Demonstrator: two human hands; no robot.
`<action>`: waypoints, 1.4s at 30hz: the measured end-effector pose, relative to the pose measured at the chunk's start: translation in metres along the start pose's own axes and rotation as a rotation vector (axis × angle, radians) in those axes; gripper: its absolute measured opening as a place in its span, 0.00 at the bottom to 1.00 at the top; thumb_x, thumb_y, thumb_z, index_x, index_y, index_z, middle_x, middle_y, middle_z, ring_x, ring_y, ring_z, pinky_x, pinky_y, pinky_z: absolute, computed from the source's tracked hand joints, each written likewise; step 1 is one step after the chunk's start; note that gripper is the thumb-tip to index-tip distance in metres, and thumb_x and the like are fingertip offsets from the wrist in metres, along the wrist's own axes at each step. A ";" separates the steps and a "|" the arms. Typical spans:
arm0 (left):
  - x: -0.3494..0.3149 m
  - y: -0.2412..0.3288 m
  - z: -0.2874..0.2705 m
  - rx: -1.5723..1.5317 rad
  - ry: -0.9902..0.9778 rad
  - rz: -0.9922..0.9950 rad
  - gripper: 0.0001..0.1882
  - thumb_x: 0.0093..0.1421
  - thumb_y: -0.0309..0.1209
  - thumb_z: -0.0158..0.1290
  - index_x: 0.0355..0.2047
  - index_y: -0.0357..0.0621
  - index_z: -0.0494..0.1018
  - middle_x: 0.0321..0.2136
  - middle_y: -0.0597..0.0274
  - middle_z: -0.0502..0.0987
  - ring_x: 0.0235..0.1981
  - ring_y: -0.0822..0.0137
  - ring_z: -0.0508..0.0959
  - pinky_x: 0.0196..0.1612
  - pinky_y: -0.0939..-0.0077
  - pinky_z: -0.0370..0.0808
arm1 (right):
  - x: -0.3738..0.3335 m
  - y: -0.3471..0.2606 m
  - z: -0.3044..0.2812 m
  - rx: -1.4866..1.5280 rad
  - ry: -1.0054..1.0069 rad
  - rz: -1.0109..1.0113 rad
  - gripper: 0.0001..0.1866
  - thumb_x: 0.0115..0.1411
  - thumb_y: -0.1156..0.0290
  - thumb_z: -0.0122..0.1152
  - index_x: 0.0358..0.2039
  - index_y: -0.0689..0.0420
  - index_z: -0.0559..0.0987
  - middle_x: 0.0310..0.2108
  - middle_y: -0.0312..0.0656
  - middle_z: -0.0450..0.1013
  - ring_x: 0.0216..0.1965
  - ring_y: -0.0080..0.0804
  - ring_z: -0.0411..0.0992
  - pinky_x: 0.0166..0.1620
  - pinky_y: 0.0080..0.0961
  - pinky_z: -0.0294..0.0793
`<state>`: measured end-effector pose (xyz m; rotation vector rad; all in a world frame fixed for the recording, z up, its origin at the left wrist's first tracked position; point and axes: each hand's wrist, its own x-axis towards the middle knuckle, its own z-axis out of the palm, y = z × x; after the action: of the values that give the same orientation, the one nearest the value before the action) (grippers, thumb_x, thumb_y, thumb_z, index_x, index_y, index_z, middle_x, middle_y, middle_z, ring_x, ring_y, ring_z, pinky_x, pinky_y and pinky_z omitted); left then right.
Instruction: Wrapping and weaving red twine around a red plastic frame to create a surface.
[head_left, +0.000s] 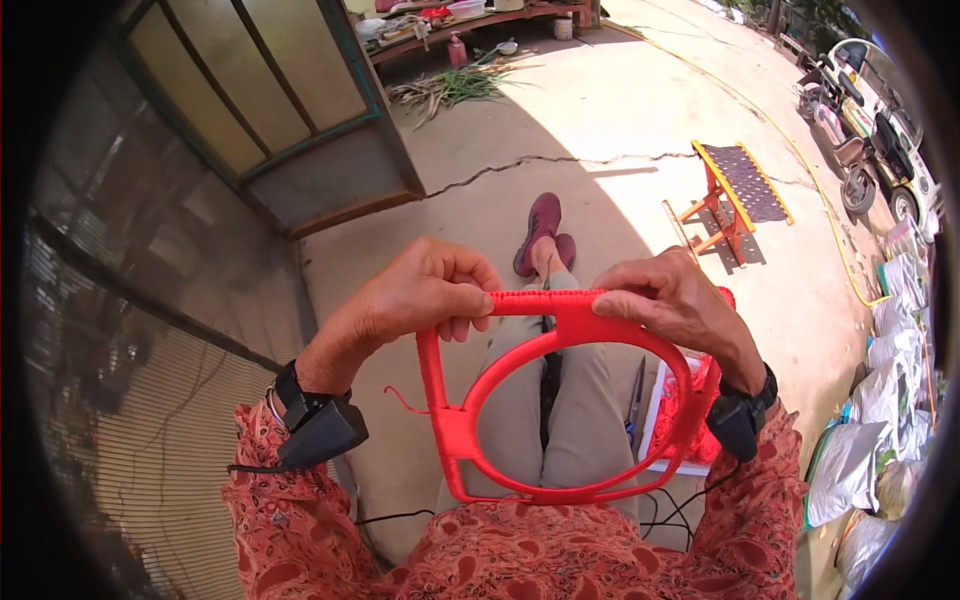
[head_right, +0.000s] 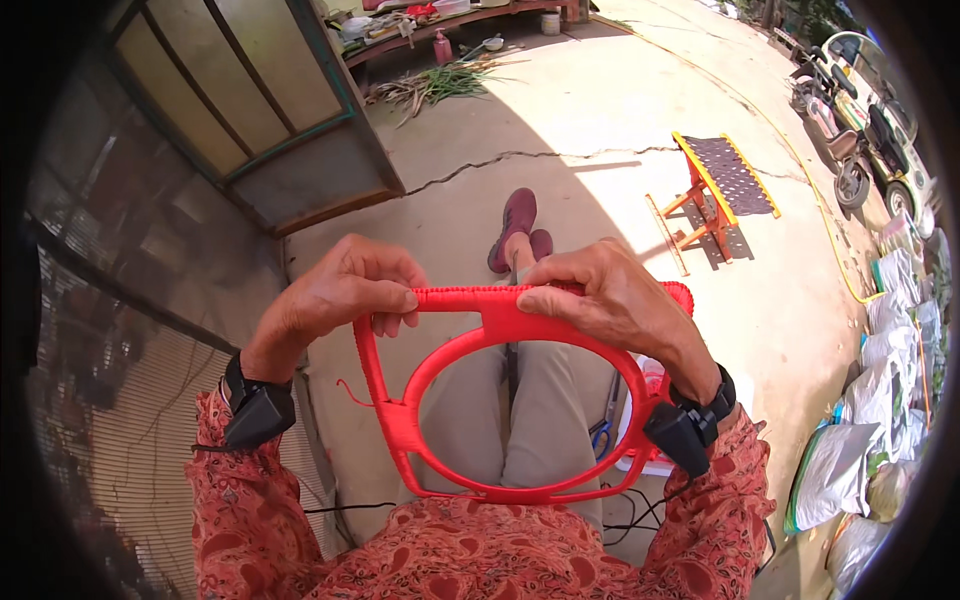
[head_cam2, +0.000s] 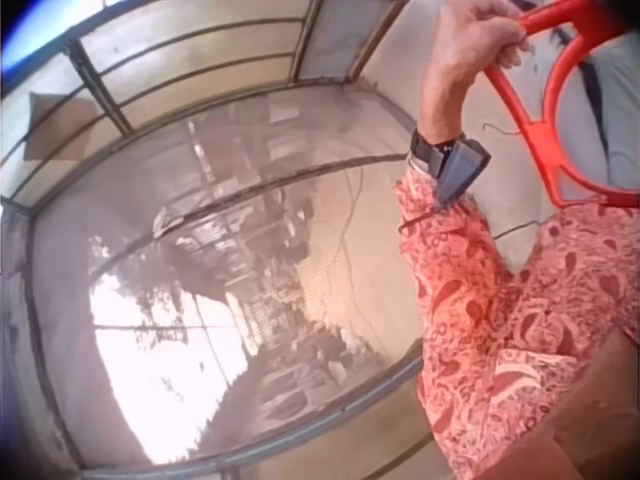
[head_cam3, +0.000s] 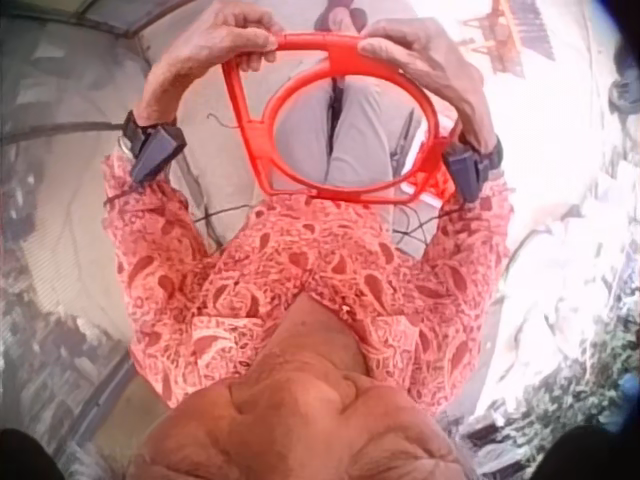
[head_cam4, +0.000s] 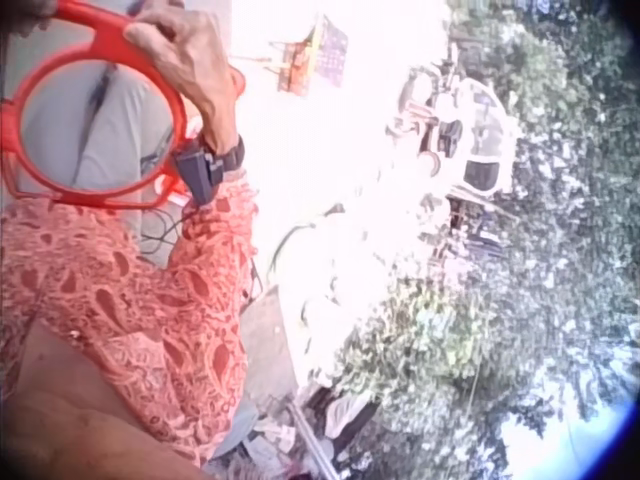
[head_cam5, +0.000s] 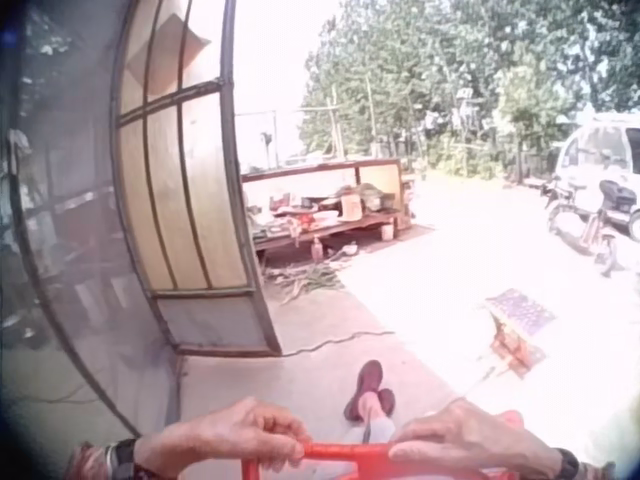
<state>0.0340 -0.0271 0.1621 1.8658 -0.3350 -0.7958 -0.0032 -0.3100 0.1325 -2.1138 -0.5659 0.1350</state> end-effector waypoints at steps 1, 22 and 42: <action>0.002 0.000 0.000 0.006 -0.004 -0.008 0.08 0.55 0.27 0.56 0.32 0.33 0.77 0.23 0.61 0.79 0.20 0.76 0.76 0.21 0.83 0.71 | 0.000 -0.001 0.000 -0.019 0.008 -0.013 0.10 0.57 0.66 0.64 0.33 0.61 0.83 0.14 0.42 0.69 0.17 0.25 0.65 0.24 0.27 0.64; 0.002 -0.004 0.015 -0.166 0.071 0.027 0.03 0.48 0.22 0.54 0.24 0.37 0.76 0.16 0.61 0.75 0.10 0.78 0.66 0.12 0.83 0.58 | -0.009 -0.010 -0.001 -0.048 -0.024 0.050 0.11 0.56 0.67 0.67 0.33 0.62 0.83 0.23 0.39 0.78 0.24 0.22 0.73 0.29 0.22 0.71; -0.006 -0.032 0.004 -0.380 0.096 0.168 0.23 0.67 0.43 0.47 0.31 0.32 0.78 0.24 0.54 0.79 0.23 0.69 0.79 0.29 0.77 0.77 | -0.010 -0.011 0.001 0.035 -0.006 0.055 0.09 0.57 0.68 0.65 0.32 0.61 0.83 0.20 0.38 0.77 0.23 0.20 0.71 0.27 0.21 0.69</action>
<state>0.0227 -0.0132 0.1350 1.4926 -0.2556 -0.6055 -0.0167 -0.3085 0.1396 -2.0967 -0.5057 0.1810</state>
